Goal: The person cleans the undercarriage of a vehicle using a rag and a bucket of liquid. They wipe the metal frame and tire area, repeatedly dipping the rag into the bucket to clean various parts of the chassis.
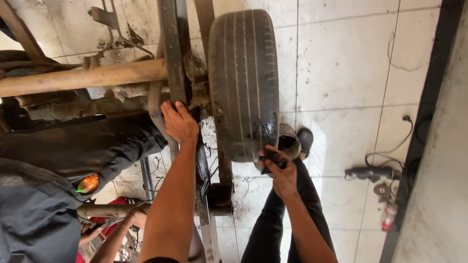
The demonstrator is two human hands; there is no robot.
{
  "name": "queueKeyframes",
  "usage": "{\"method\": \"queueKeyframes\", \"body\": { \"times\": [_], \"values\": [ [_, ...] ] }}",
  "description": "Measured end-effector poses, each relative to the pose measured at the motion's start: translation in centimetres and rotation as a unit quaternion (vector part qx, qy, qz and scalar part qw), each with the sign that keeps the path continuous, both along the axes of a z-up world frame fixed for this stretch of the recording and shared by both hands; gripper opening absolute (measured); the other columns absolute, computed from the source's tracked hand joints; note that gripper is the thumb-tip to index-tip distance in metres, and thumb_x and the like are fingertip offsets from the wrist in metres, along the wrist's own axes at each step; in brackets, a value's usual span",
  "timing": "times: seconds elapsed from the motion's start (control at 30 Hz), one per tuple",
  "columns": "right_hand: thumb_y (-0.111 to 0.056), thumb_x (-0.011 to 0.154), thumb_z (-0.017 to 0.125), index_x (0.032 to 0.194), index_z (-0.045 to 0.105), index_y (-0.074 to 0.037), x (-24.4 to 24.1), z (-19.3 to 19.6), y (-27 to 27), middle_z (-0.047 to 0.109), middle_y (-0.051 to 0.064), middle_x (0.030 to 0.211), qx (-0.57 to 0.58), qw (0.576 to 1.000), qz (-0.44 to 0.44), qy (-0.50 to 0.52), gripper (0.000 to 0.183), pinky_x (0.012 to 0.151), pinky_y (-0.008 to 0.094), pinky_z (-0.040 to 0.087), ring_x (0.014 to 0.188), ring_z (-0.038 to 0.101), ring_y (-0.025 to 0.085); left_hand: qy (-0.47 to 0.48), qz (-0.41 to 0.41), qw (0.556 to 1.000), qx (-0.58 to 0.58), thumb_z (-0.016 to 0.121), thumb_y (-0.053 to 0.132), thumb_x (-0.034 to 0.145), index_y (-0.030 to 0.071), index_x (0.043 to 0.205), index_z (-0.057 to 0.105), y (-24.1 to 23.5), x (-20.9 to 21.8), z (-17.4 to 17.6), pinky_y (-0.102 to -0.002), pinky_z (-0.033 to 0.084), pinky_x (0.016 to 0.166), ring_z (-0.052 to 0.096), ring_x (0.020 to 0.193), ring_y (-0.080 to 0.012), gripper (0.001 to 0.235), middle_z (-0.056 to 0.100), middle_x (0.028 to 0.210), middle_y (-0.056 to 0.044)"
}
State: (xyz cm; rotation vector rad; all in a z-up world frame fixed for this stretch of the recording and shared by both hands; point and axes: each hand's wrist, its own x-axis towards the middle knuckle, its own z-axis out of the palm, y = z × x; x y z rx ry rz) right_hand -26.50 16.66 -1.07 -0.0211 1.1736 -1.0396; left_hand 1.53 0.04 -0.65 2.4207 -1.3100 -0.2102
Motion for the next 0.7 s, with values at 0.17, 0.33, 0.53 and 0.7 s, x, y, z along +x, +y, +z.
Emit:
{"method": "queueKeyframes", "body": {
  "times": [0.17,0.33,0.53,0.7],
  "values": [
    [0.002,0.092,0.058,0.124,0.058,-0.009,-5.5,-10.0,8.5,0.072,0.011,0.1,0.091,0.993,-0.067,0.032,0.034,0.058,0.032,0.055,0.08,0.069,0.02,-0.08,-0.042,0.995,-0.037,0.039,0.041,0.113,0.003,0.125,0.052,1.0,0.2,-1.3,-0.056,0.046,0.085,0.06,0.104,-0.0478,0.042,0.059,0.121,-0.022],
    [-0.035,0.099,0.058,0.119,0.065,-0.031,-6.3,-13.1,7.1,0.06,0.003,0.078,0.207,0.978,-0.037,-0.004,0.021,0.043,0.026,0.039,0.055,0.056,0.014,-0.04,-0.032,0.998,-0.033,0.04,0.041,0.112,0.005,0.119,0.052,-0.1,0.2,0.0,-0.055,0.044,0.08,0.061,0.1,-0.0465,0.039,0.06,0.115,-0.02],
    [-0.065,0.098,0.059,0.081,0.068,-0.007,-5.5,-20.2,8.1,0.05,0.0,0.059,0.305,0.935,0.016,0.179,0.061,0.038,0.029,0.031,0.043,0.045,0.012,-0.053,-0.023,0.998,-0.016,0.039,0.041,0.113,0.004,0.117,0.05,0.0,0.2,-0.2,-0.056,0.041,0.079,0.059,0.1,-0.0471,0.038,0.058,0.116,-0.02],
    [-0.04,0.099,0.059,0.076,0.063,-0.002,-4.4,-27.5,11.1,0.057,0.005,0.059,0.295,0.92,0.001,0.259,0.045,0.04,0.035,0.037,0.043,0.051,0.016,-0.097,-0.053,0.993,-0.039,0.036,0.042,0.116,0.001,0.129,0.049,1.0,3.0,-3.6,-0.054,0.045,0.085,0.058,0.11,-0.0475,0.045,0.055,0.131,-0.022]
  ]
}}
